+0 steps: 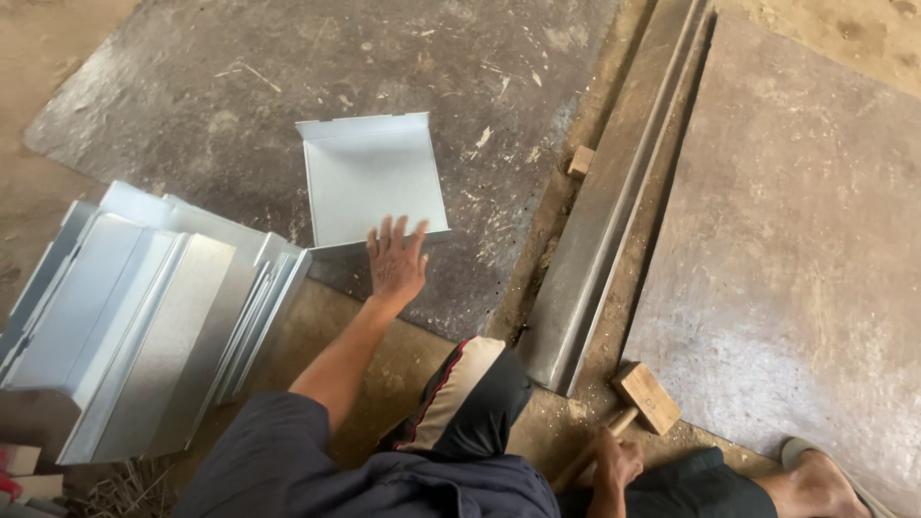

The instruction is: The person sits on the floor and repeatedly places rectangular metal panels into a metal bending jig. Using a wooden mallet, the person strikes the edge of each panel to bend it into a box-like shape. Finished panels are stacked to the side.

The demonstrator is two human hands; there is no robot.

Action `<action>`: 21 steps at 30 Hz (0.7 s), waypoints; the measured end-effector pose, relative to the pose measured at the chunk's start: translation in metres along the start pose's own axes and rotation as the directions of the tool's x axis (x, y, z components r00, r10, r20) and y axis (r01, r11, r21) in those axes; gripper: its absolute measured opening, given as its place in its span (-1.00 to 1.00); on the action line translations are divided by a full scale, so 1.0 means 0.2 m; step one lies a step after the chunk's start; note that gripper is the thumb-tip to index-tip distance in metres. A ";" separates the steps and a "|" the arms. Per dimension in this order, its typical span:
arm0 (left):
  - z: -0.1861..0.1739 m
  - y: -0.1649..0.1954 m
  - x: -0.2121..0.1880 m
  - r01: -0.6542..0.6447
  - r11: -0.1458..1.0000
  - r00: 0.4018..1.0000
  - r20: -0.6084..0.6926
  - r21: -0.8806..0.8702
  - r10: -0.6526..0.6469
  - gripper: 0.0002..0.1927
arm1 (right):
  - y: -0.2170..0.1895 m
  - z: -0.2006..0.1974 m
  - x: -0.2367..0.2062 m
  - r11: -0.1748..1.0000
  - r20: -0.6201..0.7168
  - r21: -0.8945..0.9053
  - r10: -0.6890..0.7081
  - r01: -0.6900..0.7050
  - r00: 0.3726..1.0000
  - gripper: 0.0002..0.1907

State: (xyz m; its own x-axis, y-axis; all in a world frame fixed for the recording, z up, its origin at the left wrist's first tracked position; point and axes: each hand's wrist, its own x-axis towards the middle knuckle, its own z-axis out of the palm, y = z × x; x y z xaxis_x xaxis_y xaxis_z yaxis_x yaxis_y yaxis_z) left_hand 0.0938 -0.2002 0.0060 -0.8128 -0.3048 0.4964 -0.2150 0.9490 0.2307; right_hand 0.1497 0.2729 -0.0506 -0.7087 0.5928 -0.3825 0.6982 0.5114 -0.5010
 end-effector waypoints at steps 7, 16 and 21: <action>0.07 -0.10 -0.05 0.128 0.992 0.956 0.268 -0.002 -0.123 -0.78 | -0.05 -0.03 -0.12 0.734 0.455 0.623 -0.056 -0.272 0.889 -0.64; -0.04 -0.15 0.12 0.164 0.980 0.985 0.040 0.114 -0.169 -0.38 | -0.07 -0.04 -0.26 0.687 0.555 0.651 -0.140 -0.323 0.820 -0.74; 0.03 0.18 0.03 -0.035 0.826 0.999 -0.032 -0.562 0.021 -0.56 | 0.05 -0.39 -0.09 0.751 0.547 0.612 -0.176 -0.247 0.819 -0.76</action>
State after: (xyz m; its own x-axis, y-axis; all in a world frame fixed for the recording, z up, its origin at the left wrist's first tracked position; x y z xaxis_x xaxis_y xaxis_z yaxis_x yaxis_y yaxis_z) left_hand 0.0779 -0.1666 0.0120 -0.7992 -0.2876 0.5278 0.1554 0.7493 0.6437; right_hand 0.1778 0.3161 0.0125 -0.7584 0.0556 -0.6495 0.6377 -0.1433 -0.7569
